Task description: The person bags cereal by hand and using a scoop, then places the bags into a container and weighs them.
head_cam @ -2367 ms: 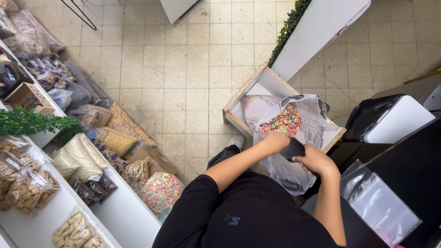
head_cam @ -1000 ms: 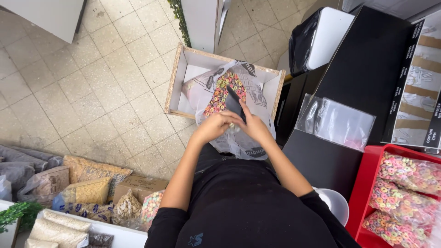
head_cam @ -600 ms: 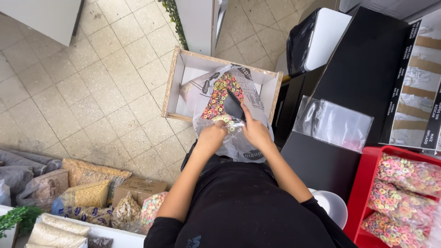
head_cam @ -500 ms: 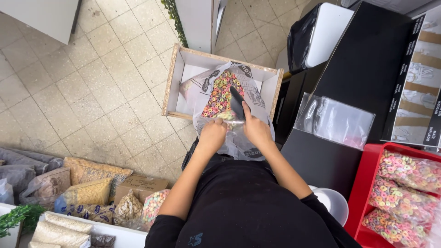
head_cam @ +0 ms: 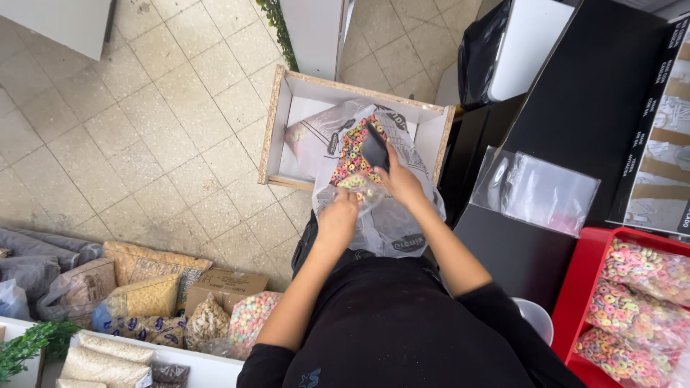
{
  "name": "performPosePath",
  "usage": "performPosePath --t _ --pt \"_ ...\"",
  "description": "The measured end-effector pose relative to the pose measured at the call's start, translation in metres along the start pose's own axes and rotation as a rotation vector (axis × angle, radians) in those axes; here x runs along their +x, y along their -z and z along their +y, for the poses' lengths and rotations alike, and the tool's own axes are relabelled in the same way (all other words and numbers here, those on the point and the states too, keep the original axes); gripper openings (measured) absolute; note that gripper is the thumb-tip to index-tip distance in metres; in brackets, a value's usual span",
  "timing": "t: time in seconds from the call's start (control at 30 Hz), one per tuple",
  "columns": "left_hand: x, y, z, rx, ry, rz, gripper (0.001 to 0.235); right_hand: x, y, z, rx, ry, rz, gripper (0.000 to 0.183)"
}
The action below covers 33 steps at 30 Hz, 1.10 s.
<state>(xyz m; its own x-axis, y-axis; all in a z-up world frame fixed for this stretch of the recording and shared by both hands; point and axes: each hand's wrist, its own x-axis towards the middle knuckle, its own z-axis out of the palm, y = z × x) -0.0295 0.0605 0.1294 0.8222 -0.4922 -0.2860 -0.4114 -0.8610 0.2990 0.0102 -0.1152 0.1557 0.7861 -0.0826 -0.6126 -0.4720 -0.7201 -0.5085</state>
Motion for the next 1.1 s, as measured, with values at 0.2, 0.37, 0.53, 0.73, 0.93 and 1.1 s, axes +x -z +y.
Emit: performPosePath --t 0.2,0.37,0.53,0.73,0.93,1.1 --pt "-0.010 -0.007 0.002 -0.038 -0.070 -0.004 0.020 0.097 -0.031 0.010 -0.213 -0.100 0.098 0.063" --pt "-0.013 -0.013 -0.005 -0.029 -0.084 -0.001 0.024 0.156 -0.061 0.025 -0.091 -0.096 0.147 0.050" --pt "-0.011 -0.023 -0.006 0.013 -0.099 0.039 0.026 0.211 -0.109 0.089 -0.226 -0.112 0.157 0.052" --pt "-0.008 -0.025 -0.006 0.055 -0.138 0.080 0.027 0.195 -0.142 0.116 -0.358 0.026 0.004 0.040" --pt "-0.011 -0.013 -0.009 0.053 -0.174 0.095 0.027 0.171 -0.127 0.104 -0.197 0.093 -0.127 0.043" --pt "-0.012 0.011 -0.009 -0.022 -0.160 0.093 0.036 0.141 -0.120 0.078 0.303 -0.060 -0.245 0.052"
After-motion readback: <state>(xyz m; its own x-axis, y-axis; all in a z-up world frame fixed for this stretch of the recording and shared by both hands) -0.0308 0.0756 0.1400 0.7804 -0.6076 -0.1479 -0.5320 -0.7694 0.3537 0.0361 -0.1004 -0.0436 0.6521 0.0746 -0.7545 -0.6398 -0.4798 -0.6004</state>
